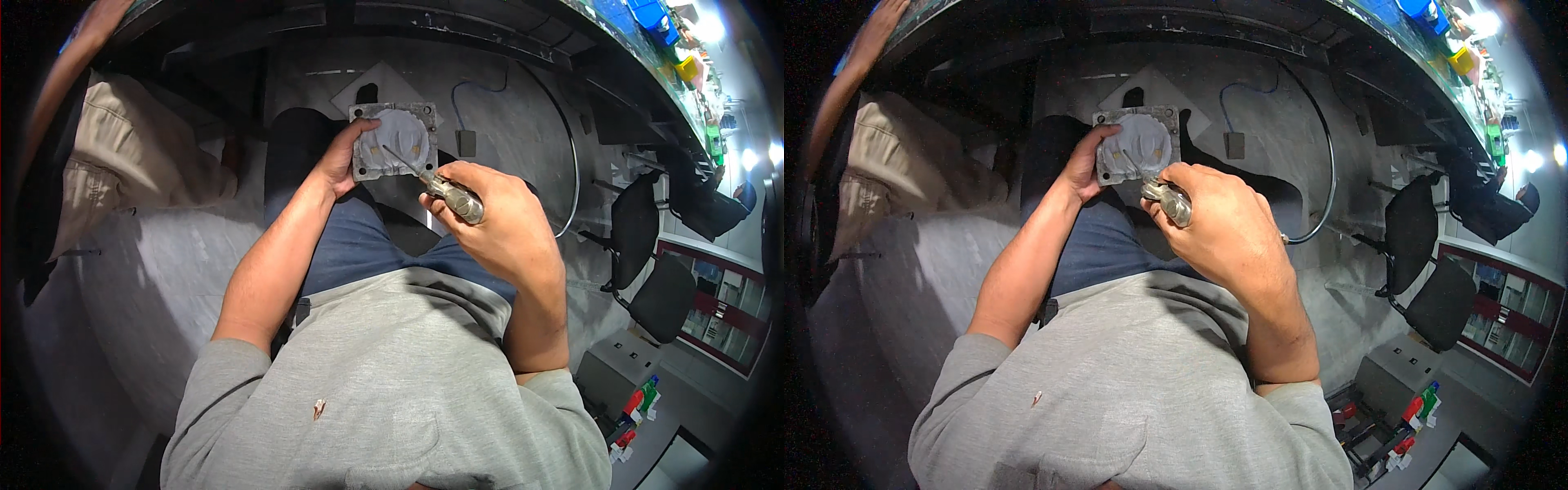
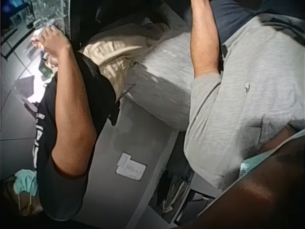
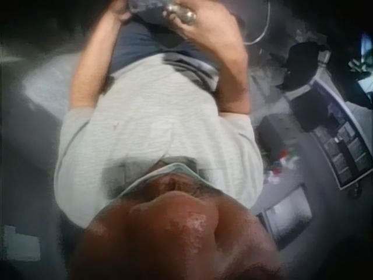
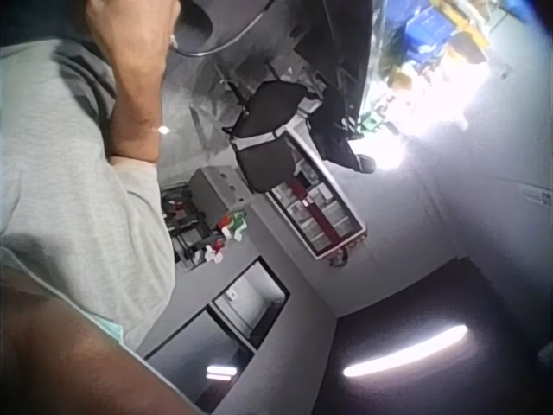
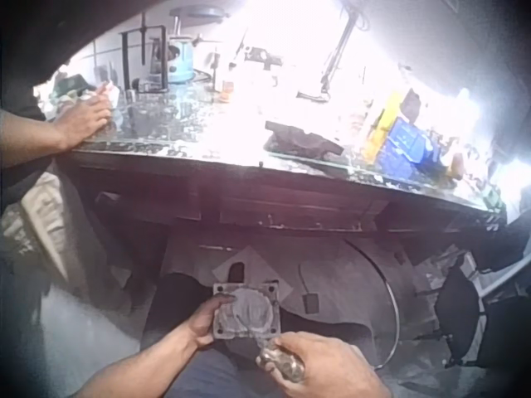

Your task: The person applies liquid to a dental mold using a brush, blows air onto the mold with an air nozzle, places artificial teeth into the mold cavities by hand, and applies liquid from a bottle onto the molds using a brush tool.

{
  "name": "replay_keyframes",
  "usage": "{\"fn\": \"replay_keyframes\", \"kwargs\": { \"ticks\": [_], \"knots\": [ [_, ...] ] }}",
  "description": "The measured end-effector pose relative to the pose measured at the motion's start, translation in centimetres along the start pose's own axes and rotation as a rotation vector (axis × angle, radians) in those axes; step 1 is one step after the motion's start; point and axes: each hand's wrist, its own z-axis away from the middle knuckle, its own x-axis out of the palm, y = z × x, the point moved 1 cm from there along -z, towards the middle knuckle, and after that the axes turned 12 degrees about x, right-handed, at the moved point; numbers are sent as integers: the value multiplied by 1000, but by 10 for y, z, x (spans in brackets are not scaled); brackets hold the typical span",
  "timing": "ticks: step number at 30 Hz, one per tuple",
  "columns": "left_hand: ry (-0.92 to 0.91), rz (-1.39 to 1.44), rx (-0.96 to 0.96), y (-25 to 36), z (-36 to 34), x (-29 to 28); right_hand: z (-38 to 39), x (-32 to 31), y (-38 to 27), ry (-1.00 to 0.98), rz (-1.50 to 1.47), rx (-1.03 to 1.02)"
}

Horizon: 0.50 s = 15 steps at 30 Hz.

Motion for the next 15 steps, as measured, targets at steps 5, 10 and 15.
{"fn": "replay_keyframes", "kwargs": {
  "ticks": [5,10,15],
  "knots": [
    [-12,-44,36,-2,-1,3,-2,2,-5,11,32,-11],
    [-51,-41,23,-3,-4,0,-3,2,-7,29,39,-10],
    [-38,-89,18,-3,-3,0,-3,3,-8,32,37,-11]
  ]
}}
